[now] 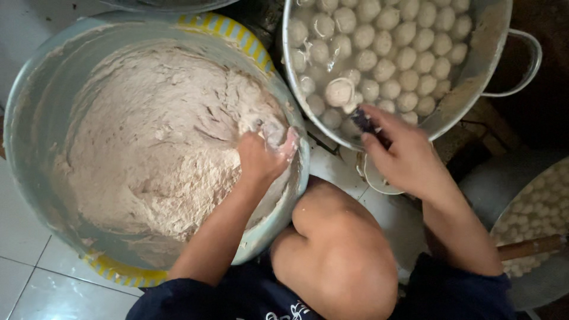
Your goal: The person sits on the floor and repeatedly pinches portions from a large basin of dough, rolls each portion into a ball by hand, and uses a hand scoop to place the balls into water-filled trays alongside the basin. The trays gradually fill with rows of dough balls as the cycle repeats.
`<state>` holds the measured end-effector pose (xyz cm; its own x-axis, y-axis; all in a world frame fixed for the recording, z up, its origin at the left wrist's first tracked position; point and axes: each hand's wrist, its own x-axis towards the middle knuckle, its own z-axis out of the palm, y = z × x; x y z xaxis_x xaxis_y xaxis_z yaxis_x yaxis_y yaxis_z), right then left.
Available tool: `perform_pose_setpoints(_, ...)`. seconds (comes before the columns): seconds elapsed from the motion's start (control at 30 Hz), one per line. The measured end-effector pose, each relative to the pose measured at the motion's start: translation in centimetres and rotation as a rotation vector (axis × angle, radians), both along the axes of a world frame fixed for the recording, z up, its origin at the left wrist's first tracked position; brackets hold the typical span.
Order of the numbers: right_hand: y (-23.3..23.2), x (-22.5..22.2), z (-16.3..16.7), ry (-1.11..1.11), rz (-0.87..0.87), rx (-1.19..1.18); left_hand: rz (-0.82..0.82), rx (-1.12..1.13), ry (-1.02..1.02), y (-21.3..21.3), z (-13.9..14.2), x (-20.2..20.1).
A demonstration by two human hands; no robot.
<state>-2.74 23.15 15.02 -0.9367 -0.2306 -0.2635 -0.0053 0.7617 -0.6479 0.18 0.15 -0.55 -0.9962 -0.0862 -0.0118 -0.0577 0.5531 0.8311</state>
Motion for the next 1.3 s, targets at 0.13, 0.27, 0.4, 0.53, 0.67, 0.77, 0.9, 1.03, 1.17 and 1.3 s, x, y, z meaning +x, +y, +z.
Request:
perform_pose_setpoints(0.13, 0.2, -1.2, 0.3, 0.105, 0.001, 0.134, -0.004, 0.272, 0.143, 0.0, 0.6, 0.0)
perform_pose_setpoints(0.27, -0.3, -0.4, 0.9, -0.099, -0.249, 0.145, -0.009, 0.072, 0.182, 0.8, 0.8, 0.1)
perform_pose_setpoints(0.4, -1.7, 2.1, 1.6, -0.298, -0.110, -0.093, -0.104, 0.098, 0.202, 1.2, 0.7, 0.9)
perform_pose_setpoints(0.53, -3.6, 3.0, 1.6, -0.173, 0.117, 0.078, -0.064, 0.201, 0.199, 1.6, 0.6, 1.1)
perform_pose_setpoints(0.67, -4.0, 2.8, 1.6, -0.074, 0.271, 0.003, -0.095, 0.180, 0.074, 1.9, 1.1, 1.3)
perform_pose_setpoints(0.77, -3.6, 2.4, 1.0, -0.385, 0.144, -0.083, -0.087, 0.100, -0.020, 1.7, 1.5, 1.0)
perform_pose_setpoints(0.9, -2.4, 1.6, -0.2, -0.459, 0.094, -0.234, -0.054, -0.158, 0.071, -0.2, 2.0, 1.2)
perform_pose_setpoints(1.03, 0.4, -0.4, -0.6, -0.399, -0.042, -0.118, -0.430, -0.426, -0.548, -3.7, 2.3, 5.0)
perform_pose_setpoints(1.17, 2.3, -2.5, -1.5, -0.400, -0.217, -0.033, -0.619, -0.555, -0.396, -4.8, 0.9, 7.9)
perform_pose_setpoints(1.3, 2.4, -2.6, -2.2, 0.163, 0.006, 0.232, -0.694, -0.588, -0.492, -2.7, -2.0, 4.6)
